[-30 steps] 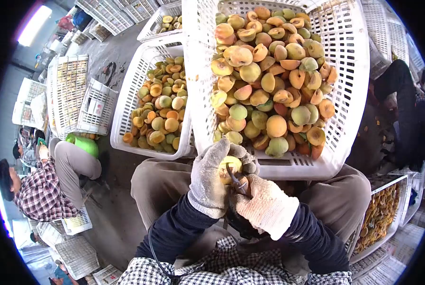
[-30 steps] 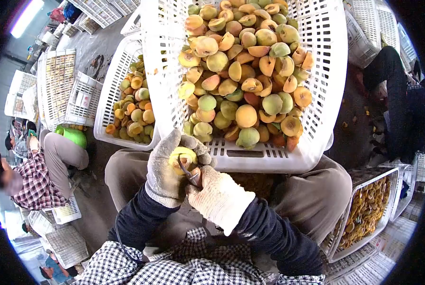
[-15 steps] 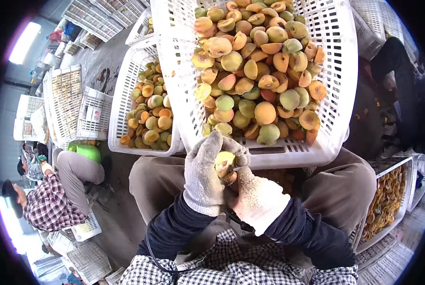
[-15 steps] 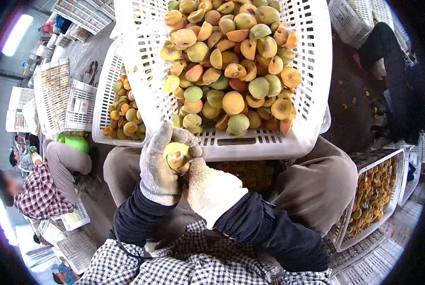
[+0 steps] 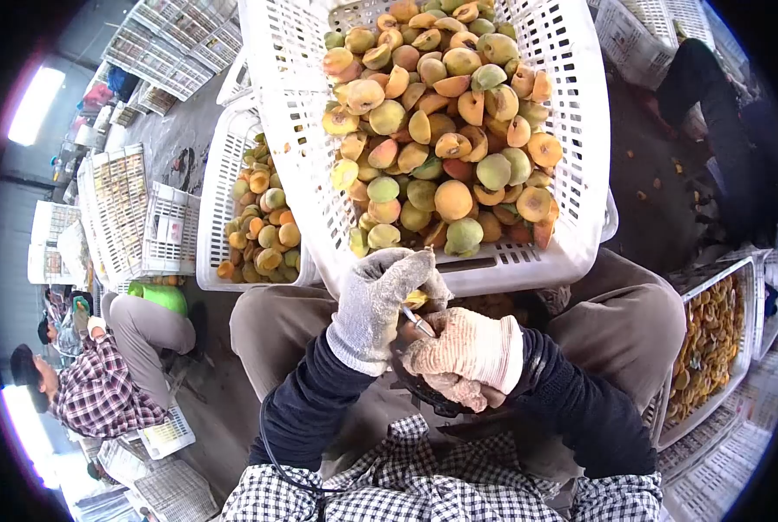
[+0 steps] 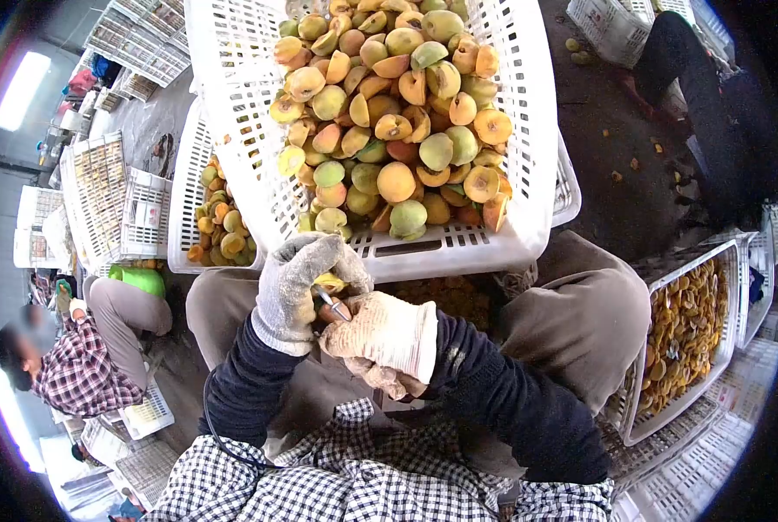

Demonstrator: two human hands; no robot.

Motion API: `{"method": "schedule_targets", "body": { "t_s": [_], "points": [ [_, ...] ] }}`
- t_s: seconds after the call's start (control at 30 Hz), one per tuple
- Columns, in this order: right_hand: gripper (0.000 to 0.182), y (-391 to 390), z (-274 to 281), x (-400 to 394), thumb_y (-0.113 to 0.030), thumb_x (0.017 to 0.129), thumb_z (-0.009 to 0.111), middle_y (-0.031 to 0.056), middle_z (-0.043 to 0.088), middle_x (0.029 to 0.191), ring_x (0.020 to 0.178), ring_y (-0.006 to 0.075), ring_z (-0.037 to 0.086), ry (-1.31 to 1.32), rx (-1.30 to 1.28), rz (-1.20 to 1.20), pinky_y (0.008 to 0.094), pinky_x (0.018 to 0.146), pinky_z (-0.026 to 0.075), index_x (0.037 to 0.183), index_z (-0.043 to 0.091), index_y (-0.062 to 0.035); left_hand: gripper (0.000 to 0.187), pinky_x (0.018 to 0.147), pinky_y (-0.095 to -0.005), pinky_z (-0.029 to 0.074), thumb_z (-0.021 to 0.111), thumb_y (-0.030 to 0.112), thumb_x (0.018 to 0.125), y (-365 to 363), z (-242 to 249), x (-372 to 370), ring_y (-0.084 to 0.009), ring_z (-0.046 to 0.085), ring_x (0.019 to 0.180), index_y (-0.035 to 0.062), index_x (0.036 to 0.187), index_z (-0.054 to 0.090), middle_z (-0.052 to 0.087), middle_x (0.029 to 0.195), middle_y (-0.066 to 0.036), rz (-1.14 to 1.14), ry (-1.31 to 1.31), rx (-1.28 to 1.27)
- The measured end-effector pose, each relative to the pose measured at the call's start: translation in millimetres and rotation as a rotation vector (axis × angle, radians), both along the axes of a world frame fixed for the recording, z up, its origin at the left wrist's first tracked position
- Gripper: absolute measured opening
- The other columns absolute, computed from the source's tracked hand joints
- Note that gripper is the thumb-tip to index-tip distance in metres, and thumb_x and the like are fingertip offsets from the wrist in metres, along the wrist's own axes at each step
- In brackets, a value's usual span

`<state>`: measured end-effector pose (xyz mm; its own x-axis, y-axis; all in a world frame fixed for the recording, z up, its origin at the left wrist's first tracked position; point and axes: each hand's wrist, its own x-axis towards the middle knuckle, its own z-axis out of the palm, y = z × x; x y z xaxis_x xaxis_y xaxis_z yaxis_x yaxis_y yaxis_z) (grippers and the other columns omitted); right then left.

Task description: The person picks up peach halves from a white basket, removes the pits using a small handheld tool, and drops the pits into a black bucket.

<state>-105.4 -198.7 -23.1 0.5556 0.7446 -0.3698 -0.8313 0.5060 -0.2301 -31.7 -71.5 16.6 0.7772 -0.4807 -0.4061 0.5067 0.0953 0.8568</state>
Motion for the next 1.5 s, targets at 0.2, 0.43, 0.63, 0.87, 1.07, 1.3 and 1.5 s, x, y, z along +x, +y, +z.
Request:
{"method": "schedule_targets", "body": {
  "t_s": [0.2, 0.43, 0.63, 0.87, 1.07, 1.3, 1.5],
  "points": [
    [0.021, -15, 37, 8, -0.02, 0.079, 0.064, 0.0011, 0.054, 0.062, 0.044, 0.0127, 0.048, -0.656, -0.753, 0.267, 0.027, 0.042, 0.043, 0.093, 0.053, -0.0094, 0.028, 0.067, -0.035, 0.049, 0.053, 0.026, 0.087, 1, -4, -11, -0.0255, 0.059, 0.065, 0.0044, 0.069, 0.053, 0.057, 0.067, -0.01, 0.093, 0.374, -0.349],
    [0.035, -31, 31, -37, -0.033, 0.082, 0.057, 0.0119, 0.062, 0.073, 0.064, 0.0237, 0.062, -0.784, -1.207, 0.386, 0.0335, 0.065, 0.051, 0.1, 0.055, -0.0028, 0.025, 0.075, -0.0397, 0.048, 0.059, 0.028, 0.085, 26, 12, 15, -0.0247, 0.059, 0.074, 0.0039, 0.091, 0.059, 0.059, 0.084, -0.01, 0.546, -0.55, 0.165],
    [0.025, -34, -26, -69, -0.024, 0.085, 0.05, 0.0164, 0.066, 0.084, 0.078, 0.03, 0.065, -0.909, -1.724, 0.841, 0.039, 0.068, 0.05, 0.091, 0.059, -0.0018, 0.015, 0.072, -0.0346, 0.045, 0.065, 0.022, 0.081, -20, 2, 14, -0.0234, 0.059, 0.074, 0.0077, 0.086, 0.062, 0.062, 0.08, -0.007, 0.1, -0.992, 0.811],
    [0.03, -53, -2, -71, -0.034, 0.085, 0.051, 0.0168, 0.065, 0.08, 0.076, 0.0335, 0.063, -0.826, -1.599, 0.433, 0.0409, 0.068, 0.05, 0.093, 0.058, -0.0056, 0.043, 0.07, -0.0384, 0.049, 0.064, 0.035, 0.079, -82, -67, 23, -0.0282, 0.062, 0.078, 0.0018, 0.102, 0.05, 0.061, 0.082, -0.016, -0.333, -0.865, 1.198],
    [0.026, -62, 29, -57, -0.03, 0.083, 0.058, 0.0173, 0.063, 0.076, 0.075, 0.035, 0.062, -0.645, -1.459, -0.258, 0.042, 0.065, 0.049, 0.093, 0.056, -0.0062, 0.03, 0.058, -0.0367, 0.055, 0.06, 0.008, 0.08, -37, -18, 30, -0.0238, 0.061, 0.064, -0.0022, 0.106, 0.047, 0.059, 0.086, -0.012, -0.042, 0.107, 0.044],
    [0.019, -28, 28, -36, -0.021, 0.08, 0.064, 0.0097, 0.057, 0.064, 0.057, 0.0273, 0.059, -0.895, -1.707, -0.364, 0.0353, 0.053, 0.047, 0.087, 0.055, -0.0058, 0.036, 0.083, -0.0437, 0.049, 0.053, 0.02, 0.085, -30, -10, 7, -0.033, 0.059, 0.094, -0.005, 0.111, 0.05, 0.058, 0.1, -0.019, -0.172, 0.431, -0.558],
    [0.023, -19, 21, -27, -0.027, 0.081, 0.061, 0.013, 0.059, 0.063, 0.056, 0.0314, 0.059, -0.987, -1.639, -0.235, 0.0397, 0.05, 0.047, 0.087, 0.054, -0.0059, 0.053, 0.078, -0.0389, 0.052, 0.05, 0.043, 0.089, -16, -13, 5, -0.0304, 0.06, 0.093, -0.0027, 0.116, 0.049, 0.059, 0.101, -0.018, 0.086, 0.25, -0.396]
  ]
}}
